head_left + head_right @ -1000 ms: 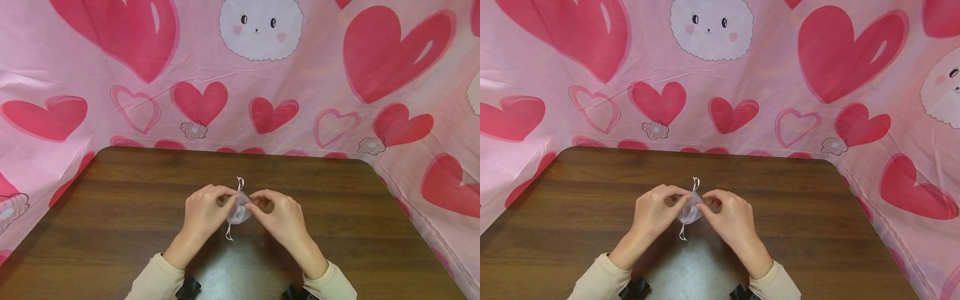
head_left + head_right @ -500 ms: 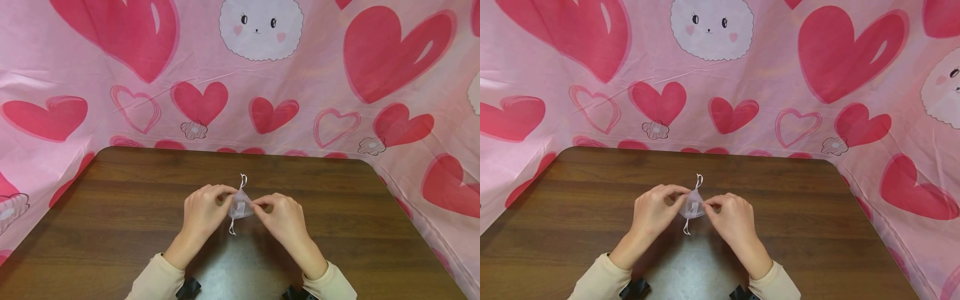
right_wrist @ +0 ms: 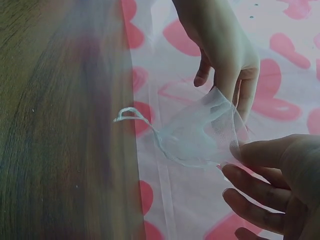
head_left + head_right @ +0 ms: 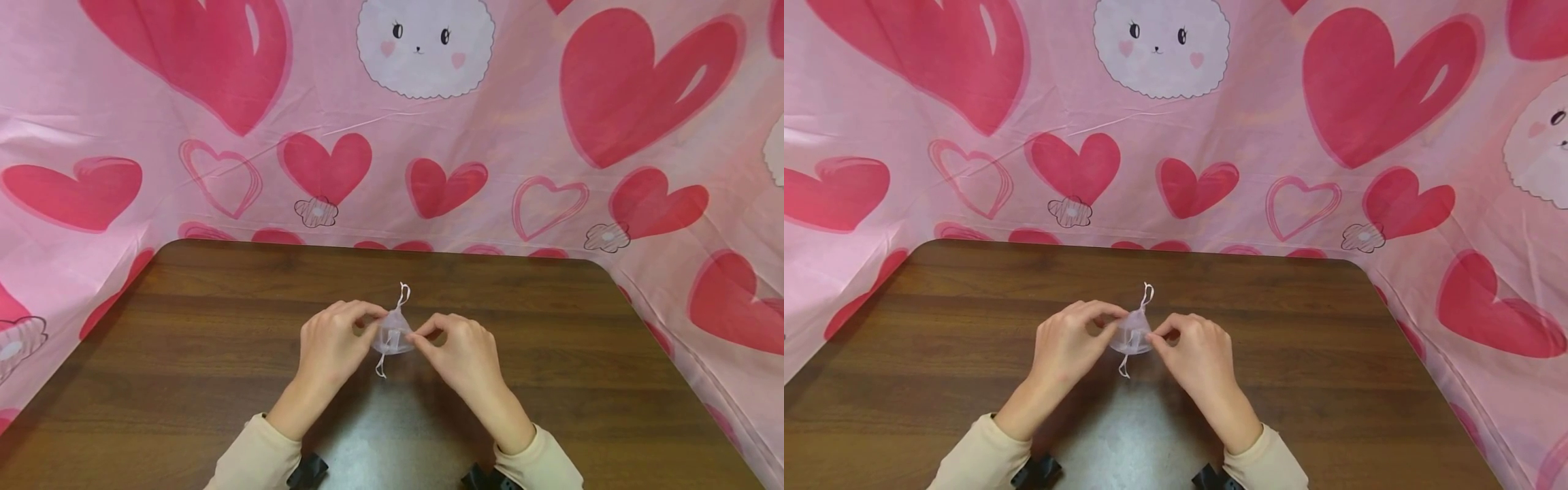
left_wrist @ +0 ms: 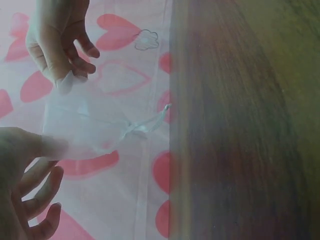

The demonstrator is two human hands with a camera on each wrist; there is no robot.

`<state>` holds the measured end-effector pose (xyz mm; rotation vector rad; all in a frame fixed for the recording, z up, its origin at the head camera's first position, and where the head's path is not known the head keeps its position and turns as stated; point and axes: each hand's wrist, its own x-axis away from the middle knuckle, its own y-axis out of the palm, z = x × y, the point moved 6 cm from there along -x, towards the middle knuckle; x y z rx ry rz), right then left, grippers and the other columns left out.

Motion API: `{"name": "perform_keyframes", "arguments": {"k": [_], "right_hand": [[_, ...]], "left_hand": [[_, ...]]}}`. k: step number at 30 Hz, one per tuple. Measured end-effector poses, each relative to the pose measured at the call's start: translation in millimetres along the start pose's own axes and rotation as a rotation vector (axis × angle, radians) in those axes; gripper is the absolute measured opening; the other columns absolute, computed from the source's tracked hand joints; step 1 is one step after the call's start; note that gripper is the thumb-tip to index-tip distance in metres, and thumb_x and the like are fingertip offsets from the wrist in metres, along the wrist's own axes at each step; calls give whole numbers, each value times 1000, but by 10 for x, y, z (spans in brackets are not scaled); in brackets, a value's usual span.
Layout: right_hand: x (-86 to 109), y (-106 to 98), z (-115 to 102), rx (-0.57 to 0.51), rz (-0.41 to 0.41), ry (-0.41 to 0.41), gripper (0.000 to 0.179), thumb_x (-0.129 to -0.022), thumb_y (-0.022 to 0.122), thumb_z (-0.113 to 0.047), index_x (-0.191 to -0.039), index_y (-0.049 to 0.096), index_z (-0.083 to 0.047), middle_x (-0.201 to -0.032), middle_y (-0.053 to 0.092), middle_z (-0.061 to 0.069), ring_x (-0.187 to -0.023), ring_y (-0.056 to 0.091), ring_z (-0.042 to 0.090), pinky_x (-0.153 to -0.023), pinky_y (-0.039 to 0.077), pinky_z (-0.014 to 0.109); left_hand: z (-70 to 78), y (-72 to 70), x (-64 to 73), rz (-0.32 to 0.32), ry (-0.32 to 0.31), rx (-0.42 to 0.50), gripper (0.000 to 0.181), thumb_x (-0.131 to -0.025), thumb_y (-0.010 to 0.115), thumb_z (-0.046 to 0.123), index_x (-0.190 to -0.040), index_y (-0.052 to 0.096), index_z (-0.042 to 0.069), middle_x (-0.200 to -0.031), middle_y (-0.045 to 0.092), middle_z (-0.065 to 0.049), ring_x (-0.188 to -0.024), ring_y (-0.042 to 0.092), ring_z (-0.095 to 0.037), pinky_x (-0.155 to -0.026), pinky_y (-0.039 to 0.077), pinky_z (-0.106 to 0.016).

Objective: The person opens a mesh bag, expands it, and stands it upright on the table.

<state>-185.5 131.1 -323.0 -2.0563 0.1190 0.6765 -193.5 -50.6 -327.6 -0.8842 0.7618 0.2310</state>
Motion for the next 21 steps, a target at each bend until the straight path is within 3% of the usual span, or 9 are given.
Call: {"name": "perform_keyframes", "arguments": {"k": [6,10,14,21], "right_hand": [[-6,-10,25,-2,16,4,14,-77,87,-22,-73,73,-23,-63,63,-4,-48,45,1,-49,40,32],[-11,-23,38,-8,51,-2,15,-76,87,-21,-75,73,-21,-65,65,-3,-48,45,2,-48,40,31],[-20,-28,38,-27,73,1,12,-77,87,-20,-80,75,-19,-73,70,-4,-50,49,4,-50,41,30],[-7,7,-8,-73,25,18,14,-78,86,-26,-87,77,-19,-73,67,-12,-64,62,8,-56,45,32]], "left_hand": [[30,51,7,-88,14,12,22,-74,87,25,-93,78,31,-70,64,17,-63,56,-2,-52,41,-27],[55,77,11,-111,43,3,19,-75,86,35,-93,78,32,-67,63,16,-60,53,-1,-51,40,-26],[64,63,7,-87,52,-6,10,-78,84,33,-86,79,32,-67,62,16,-59,51,-1,-50,38,-26],[33,9,5,-8,-3,-31,6,-78,81,24,-79,78,29,-64,57,18,-56,46,-1,-48,36,-26]]}}
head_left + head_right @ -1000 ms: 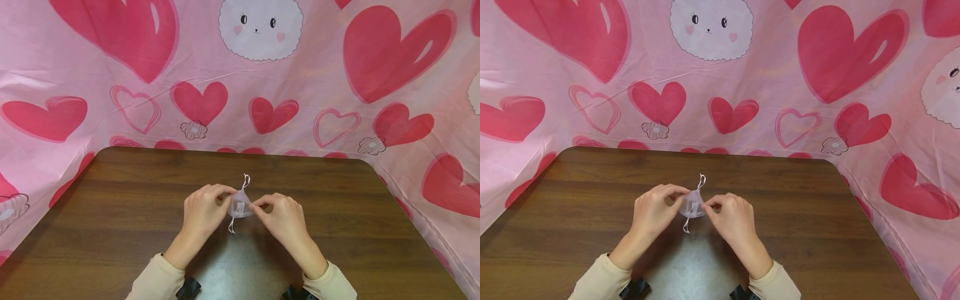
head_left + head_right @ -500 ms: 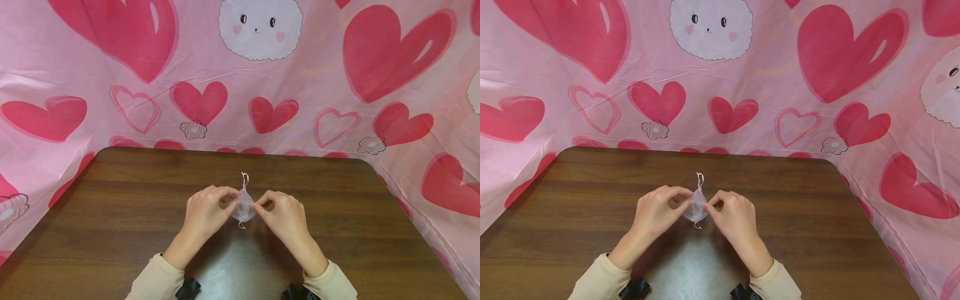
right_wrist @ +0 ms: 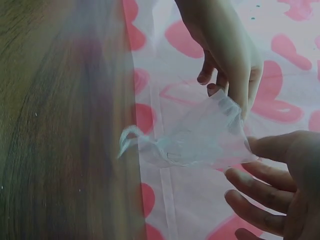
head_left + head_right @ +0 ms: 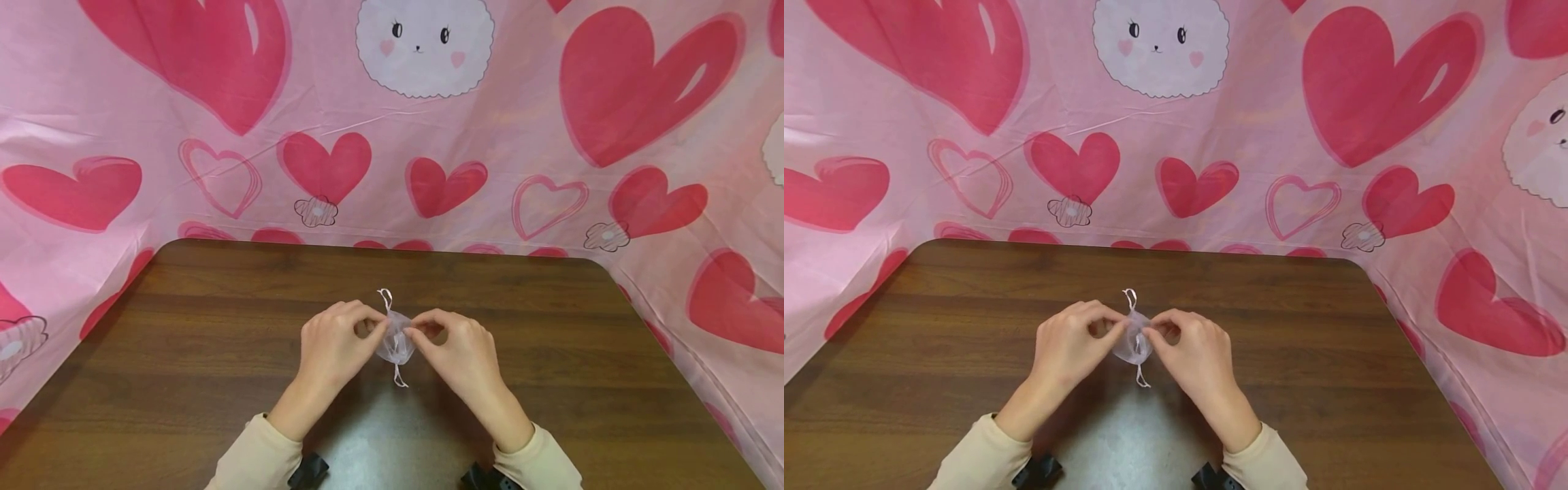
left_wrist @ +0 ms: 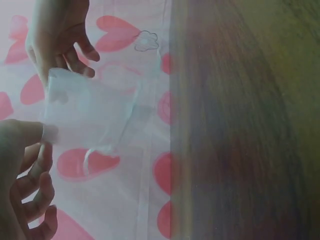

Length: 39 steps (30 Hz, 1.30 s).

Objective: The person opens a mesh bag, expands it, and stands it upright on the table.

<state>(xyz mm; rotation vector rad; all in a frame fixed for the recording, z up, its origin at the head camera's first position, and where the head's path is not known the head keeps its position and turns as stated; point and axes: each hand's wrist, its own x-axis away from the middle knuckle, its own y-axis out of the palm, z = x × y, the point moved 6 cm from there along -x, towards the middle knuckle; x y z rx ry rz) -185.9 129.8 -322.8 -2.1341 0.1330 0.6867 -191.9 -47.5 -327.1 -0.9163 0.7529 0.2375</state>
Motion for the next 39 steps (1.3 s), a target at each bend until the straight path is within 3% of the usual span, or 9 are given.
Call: {"name": "perform_keyframes", "arguments": {"k": [5,9,16,24,33,39], "right_hand": [[29,48,-23,17,-67,12,22,-77,86,-32,-91,76,-19,-72,65,-15,-67,62,5,-58,45,32],[31,77,-14,64,-103,16,17,-78,84,-25,-93,76,-19,-74,67,-14,-68,62,4,-58,46,33],[7,43,27,100,-39,10,10,-81,80,-14,-89,78,-20,-72,68,-9,-58,58,7,-52,43,33],[-10,4,53,68,31,-1,7,-80,83,-17,-85,79,-19,-70,67,-8,-53,51,3,-50,42,29],[-28,-23,30,-36,15,-42,9,-82,82,-17,-90,78,-17,-76,69,-8,-62,59,9,-57,46,28],[-62,-73,93,-120,-6,24,13,-85,80,-20,-96,79,-16,-82,72,-8,-64,57,6,-60,48,29]], "left_hand": [[-35,-9,1,32,-41,1,5,-78,81,23,-80,77,26,-60,54,15,-53,45,-3,-48,36,-28],[-45,-20,1,46,-60,3,6,-78,79,21,-82,77,25,-60,54,14,-51,45,-4,-47,36,-28],[-48,-15,1,34,-57,-4,9,-78,78,19,-84,77,26,-65,60,15,-54,48,-4,-49,38,-30],[-50,35,10,-41,-78,-7,11,-77,82,29,-85,75,27,-68,62,16,-56,49,-4,-51,40,-30],[-105,-28,-5,28,-136,18,8,-80,82,27,-84,75,25,-64,60,12,-55,51,-7,-49,39,-33],[-154,-63,-38,16,-180,39,9,-82,81,31,-85,75,25,-64,59,11,-57,53,-8,-52,41,-35]]}}
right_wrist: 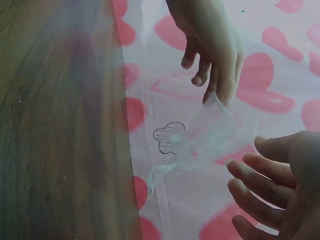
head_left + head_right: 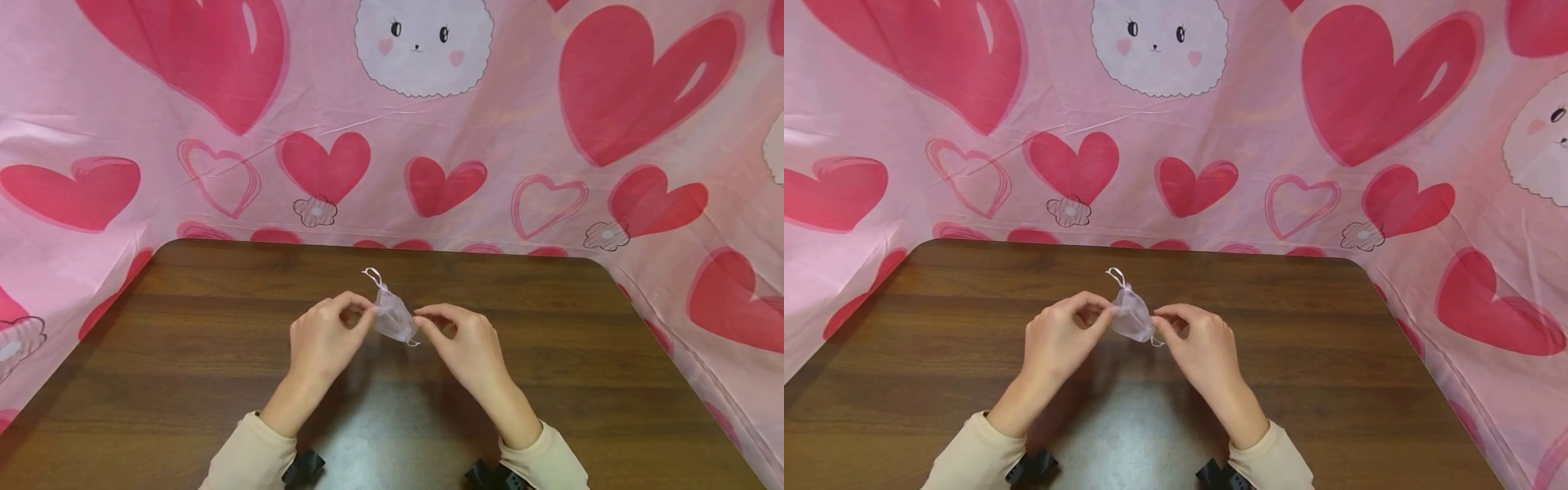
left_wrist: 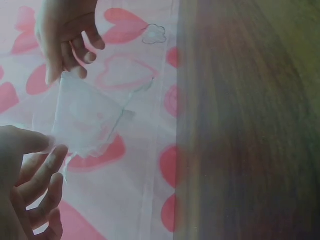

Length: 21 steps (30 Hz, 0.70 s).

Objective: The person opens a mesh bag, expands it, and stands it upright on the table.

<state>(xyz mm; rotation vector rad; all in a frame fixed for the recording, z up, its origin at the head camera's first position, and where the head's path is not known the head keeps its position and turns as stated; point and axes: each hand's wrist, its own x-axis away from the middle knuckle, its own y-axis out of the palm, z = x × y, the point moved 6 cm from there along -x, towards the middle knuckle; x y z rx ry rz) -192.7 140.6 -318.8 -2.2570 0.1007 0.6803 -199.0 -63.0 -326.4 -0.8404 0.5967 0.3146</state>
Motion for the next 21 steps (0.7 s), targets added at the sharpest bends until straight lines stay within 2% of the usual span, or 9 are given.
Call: {"name": "perform_keyframes", "arguments": {"k": [5,10,13,17,21], "right_hand": [[-23,12,151,-83,-30,79,13,-87,78,-17,-100,78,-12,-88,74,-4,-68,63,13,-63,50,31],[-32,105,277,-174,-91,164,18,-91,73,-14,-106,75,-6,-94,74,3,-79,67,18,-70,52,31],[-20,204,332,-287,-154,239,21,-95,68,-15,-111,73,-3,-98,74,8,-85,69,21,-75,53,32],[4,329,387,-456,-231,354,26,-98,63,-16,-116,69,3,-96,73,13,-82,69,23,-71,53,30],[11,372,408,-566,-239,433,27,-98,62,-13,-116,66,6,-91,72,13,-75,66,15,-66,51,27]], "left_hand": [[11,-17,-23,-21,-32,42,9,-83,81,32,-86,75,26,-64,58,11,-61,54,-8,-56,42,-37],[40,-41,-35,4,-30,72,9,-83,81,32,-86,75,26,-64,57,11,-61,55,-8,-56,42,-36],[44,-56,-29,20,-27,97,9,-83,82,30,-86,75,25,-66,59,9,-62,56,-9,-57,42,-35],[34,-58,-14,31,-26,130,11,-82,83,29,-87,75,25,-69,63,10,-63,58,-8,-59,43,-35],[24,-61,-6,45,-24,138,12,-81,83,30,-87,74,25,-70,64,11,-64,59,-7,-59,43,-34]]}}
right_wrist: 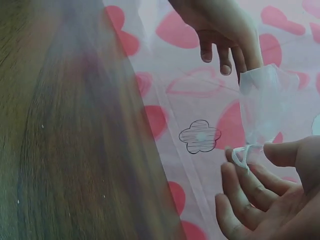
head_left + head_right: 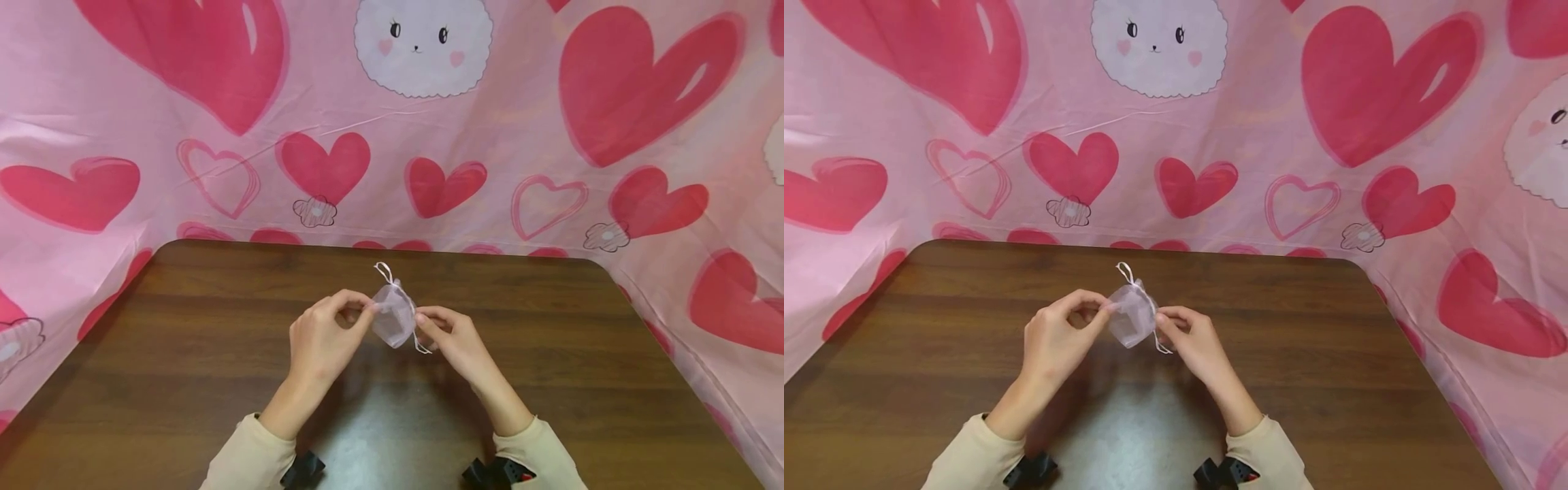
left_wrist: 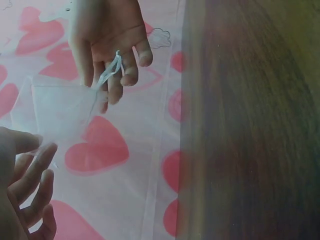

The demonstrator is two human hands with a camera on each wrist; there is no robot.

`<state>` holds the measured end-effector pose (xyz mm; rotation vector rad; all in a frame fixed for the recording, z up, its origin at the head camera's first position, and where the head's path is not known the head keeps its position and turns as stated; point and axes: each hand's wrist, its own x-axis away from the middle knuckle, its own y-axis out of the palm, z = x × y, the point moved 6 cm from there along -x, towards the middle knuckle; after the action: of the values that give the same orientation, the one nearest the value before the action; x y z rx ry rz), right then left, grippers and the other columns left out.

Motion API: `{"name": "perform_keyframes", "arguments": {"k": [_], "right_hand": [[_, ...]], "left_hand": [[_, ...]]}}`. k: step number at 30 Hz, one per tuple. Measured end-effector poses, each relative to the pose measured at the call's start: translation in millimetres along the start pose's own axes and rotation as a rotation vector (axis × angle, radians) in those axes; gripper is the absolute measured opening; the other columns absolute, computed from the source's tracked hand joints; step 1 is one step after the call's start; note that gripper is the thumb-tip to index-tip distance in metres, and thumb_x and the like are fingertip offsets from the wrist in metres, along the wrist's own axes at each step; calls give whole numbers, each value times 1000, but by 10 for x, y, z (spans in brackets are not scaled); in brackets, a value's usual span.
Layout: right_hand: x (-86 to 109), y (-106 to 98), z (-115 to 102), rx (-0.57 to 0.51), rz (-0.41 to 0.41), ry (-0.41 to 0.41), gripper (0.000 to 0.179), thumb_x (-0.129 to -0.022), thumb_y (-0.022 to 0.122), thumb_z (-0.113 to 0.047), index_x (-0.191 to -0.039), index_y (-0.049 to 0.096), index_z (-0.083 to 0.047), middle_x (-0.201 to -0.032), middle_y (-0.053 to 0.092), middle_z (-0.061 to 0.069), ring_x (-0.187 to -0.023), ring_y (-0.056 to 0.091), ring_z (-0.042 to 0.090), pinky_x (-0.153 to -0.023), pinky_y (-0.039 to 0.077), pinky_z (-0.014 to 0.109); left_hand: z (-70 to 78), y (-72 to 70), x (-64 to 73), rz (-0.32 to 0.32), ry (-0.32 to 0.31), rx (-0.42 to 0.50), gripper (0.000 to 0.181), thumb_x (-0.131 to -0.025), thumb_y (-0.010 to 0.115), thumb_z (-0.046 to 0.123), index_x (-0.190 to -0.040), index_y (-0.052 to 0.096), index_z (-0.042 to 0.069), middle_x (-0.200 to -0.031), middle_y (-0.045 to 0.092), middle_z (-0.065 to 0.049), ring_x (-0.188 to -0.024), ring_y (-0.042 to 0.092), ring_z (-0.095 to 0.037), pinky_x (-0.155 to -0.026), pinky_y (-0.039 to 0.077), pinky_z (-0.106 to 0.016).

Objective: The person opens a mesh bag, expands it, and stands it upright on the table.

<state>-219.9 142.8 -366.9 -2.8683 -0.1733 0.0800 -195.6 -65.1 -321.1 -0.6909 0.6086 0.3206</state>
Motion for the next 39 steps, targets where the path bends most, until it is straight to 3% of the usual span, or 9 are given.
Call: {"name": "perform_keyframes", "arguments": {"k": [5,10,16,19,24,34,39], "right_hand": [[-14,-31,17,-112,47,29,23,-94,66,-7,-111,67,9,-86,71,10,-73,65,13,-65,51,25],[-26,-66,22,-154,85,32,20,-93,68,-6,-107,67,9,-85,71,12,-73,65,15,-66,53,26],[-28,-128,-28,-125,126,-13,18,-92,70,-7,-104,69,6,-87,70,11,-77,67,19,-72,56,34],[-36,-174,-67,-85,141,-60,16,-91,71,-7,-102,70,5,-85,69,9,-77,67,17,-72,56,32],[-35,-255,-173,79,160,-181,11,-91,72,-7,-99,72,1,-88,70,12,-79,63,13,-71,49,23],[-11,-243,-305,578,151,-371,8,-86,77,-10,-93,74,-14,-86,71,-4,-67,56,16,-63,45,32],[20,-155,-305,742,93,-414,8,-86,78,-14,-91,74,-19,-87,70,-7,-67,58,19,-62,45,34]], "left_hand": [[-4,3,-2,1,-1,-1,11,-82,83,29,-87,74,24,-69,64,9,-63,60,-12,-58,42,-35],[-41,28,6,-46,-14,-13,7,-84,80,26,-90,75,25,-69,63,6,-60,55,-11,-58,41,-36],[-174,53,39,-123,-1,-46,16,-82,81,25,-97,76,29,-77,66,11,-66,58,-6,-60,43,-36],[-243,59,45,-161,17,-50,19,-82,82,25,-99,76,29,-82,69,13,-70,62,-7,-60,45,-37],[-344,65,41,-216,35,-73,18,-84,80,26,-101,76,29,-85,71,14,-69,63,-6,-59,45,-36],[-471,87,10,-276,30,-82,14,-88,76,25,-102,76,25,-85,70,13,-72,64,-10,-61,45,-36],[-513,130,15,-299,8,-88,13,-89,76,27,-102,76,26,-85,70,13,-76,64,-10,-63,46,-37]]}}
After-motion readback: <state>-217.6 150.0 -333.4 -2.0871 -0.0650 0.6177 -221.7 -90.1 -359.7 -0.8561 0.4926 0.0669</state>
